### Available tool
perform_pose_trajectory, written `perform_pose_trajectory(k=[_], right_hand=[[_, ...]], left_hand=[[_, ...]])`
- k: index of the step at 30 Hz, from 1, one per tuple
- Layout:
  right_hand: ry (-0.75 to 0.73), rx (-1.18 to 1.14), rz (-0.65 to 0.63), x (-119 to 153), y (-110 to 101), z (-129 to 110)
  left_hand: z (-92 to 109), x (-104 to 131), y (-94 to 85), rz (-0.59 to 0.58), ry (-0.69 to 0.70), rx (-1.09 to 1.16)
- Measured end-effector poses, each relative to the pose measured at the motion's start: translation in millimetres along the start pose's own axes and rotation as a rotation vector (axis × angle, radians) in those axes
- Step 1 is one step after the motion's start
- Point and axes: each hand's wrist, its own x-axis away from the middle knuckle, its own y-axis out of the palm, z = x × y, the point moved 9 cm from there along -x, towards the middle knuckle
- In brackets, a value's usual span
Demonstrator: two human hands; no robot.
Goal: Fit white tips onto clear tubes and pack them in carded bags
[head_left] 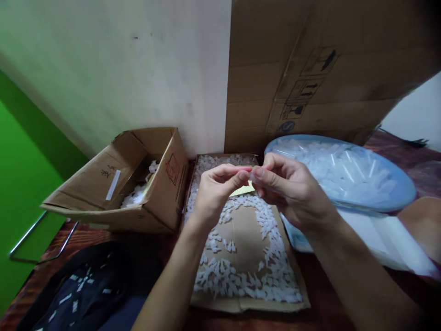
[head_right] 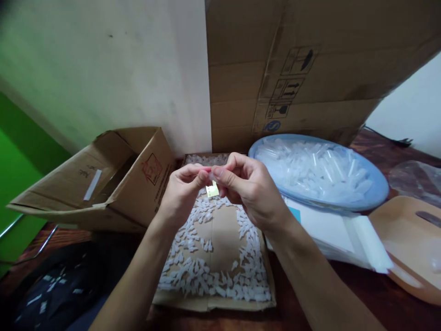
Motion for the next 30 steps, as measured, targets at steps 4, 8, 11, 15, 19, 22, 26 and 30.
perform_pose_trajectory(k=[4, 8, 11, 15, 19, 22, 26, 30], right_hand=[[-0.127, 0.681, 0.023, 8.3, -6.5, -31.9], [-0.043, 1.014, -0.077, 5.7, -10.9, -16.1], [0.089, 1.165, -0.208, 0.9, -11.2, 21.3], [0.136, 1.285, -0.270, -3.8, -7.0, 48.1], [0.081, 1.177, -0.259, -5.5, -0.7, 40.4], [-0.018, 1.109, -0.202, -6.2, -1.6, 23.4], [-0.165, 1.032, -0.178, -4.0, 1.6, 2.8], [-0.228, 0.946, -0.151, -0.7, 3.7, -11.2]], left_hand=[[-16.6, 2.0, -5.9, -0.226, -0.219, -0.228], [-42.0, 8.1, -28.8, -0.360, -0.271, -1.134], [-71.7, 14.3, -36.5, -0.385, -0.308, -1.389], [-91.5, 18.8, -28.2, -0.399, -0.292, -1.415], [-75.5, 14.4, -22.9, -0.398, -0.218, -1.364], [-49.5, 7.6, -22.9, -0.370, -0.139, -1.295], [-5.8, 1.9, -16.8, -0.327, 0.038, -1.056], [23.7, 3.6, -13.9, -0.311, 0.108, -0.895]])
